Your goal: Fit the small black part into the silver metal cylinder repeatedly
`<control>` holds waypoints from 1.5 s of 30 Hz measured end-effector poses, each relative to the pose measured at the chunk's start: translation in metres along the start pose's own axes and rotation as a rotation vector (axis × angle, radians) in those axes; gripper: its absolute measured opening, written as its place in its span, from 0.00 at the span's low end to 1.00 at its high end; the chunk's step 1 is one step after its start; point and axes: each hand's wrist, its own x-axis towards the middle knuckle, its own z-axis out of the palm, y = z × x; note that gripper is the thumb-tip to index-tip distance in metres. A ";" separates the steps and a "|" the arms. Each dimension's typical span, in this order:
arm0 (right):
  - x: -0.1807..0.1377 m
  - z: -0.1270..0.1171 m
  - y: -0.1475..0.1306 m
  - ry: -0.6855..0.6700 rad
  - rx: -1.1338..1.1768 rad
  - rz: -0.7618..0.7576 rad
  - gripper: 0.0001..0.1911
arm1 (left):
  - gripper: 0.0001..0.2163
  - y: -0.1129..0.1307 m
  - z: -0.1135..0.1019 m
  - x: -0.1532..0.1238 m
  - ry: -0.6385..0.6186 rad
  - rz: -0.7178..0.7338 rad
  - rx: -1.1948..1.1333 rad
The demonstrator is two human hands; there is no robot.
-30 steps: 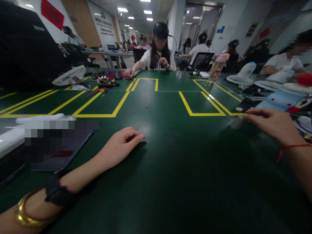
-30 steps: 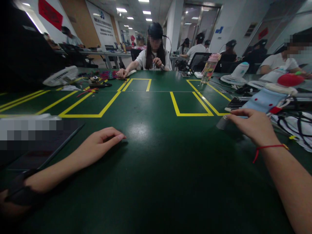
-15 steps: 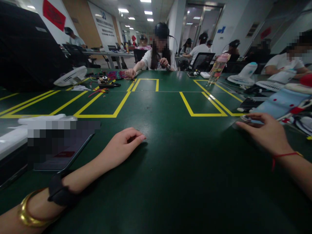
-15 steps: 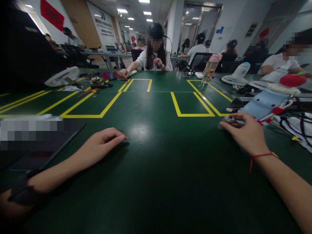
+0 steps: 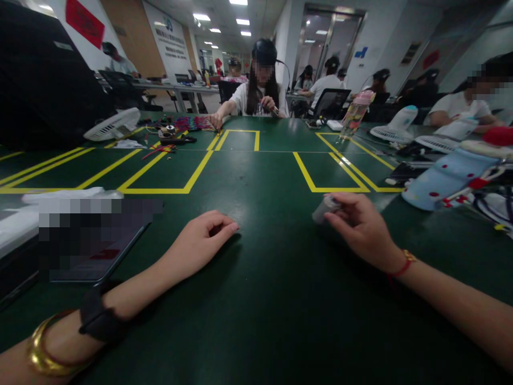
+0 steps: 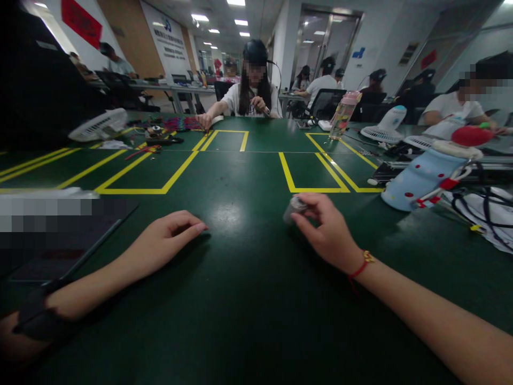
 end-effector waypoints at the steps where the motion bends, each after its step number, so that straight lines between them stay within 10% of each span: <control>1: 0.001 0.015 -0.015 -0.096 0.054 -0.063 0.20 | 0.15 0.000 0.000 0.000 0.001 0.003 0.006; 6: 0.004 0.056 -0.053 -0.317 0.136 -0.252 0.18 | 0.15 -0.003 0.000 0.000 0.009 0.002 0.015; 20: 0.002 0.065 -0.046 -0.340 0.483 0.086 0.28 | 0.07 0.059 0.020 0.029 0.109 0.279 -0.088; 32: 0.003 0.061 -0.051 -0.345 0.384 0.029 0.27 | 0.10 0.050 0.013 0.024 0.175 0.150 -0.143; 45: 0.003 0.057 -0.049 -0.310 0.339 -0.003 0.22 | 0.07 0.028 0.038 0.021 -0.053 0.179 0.013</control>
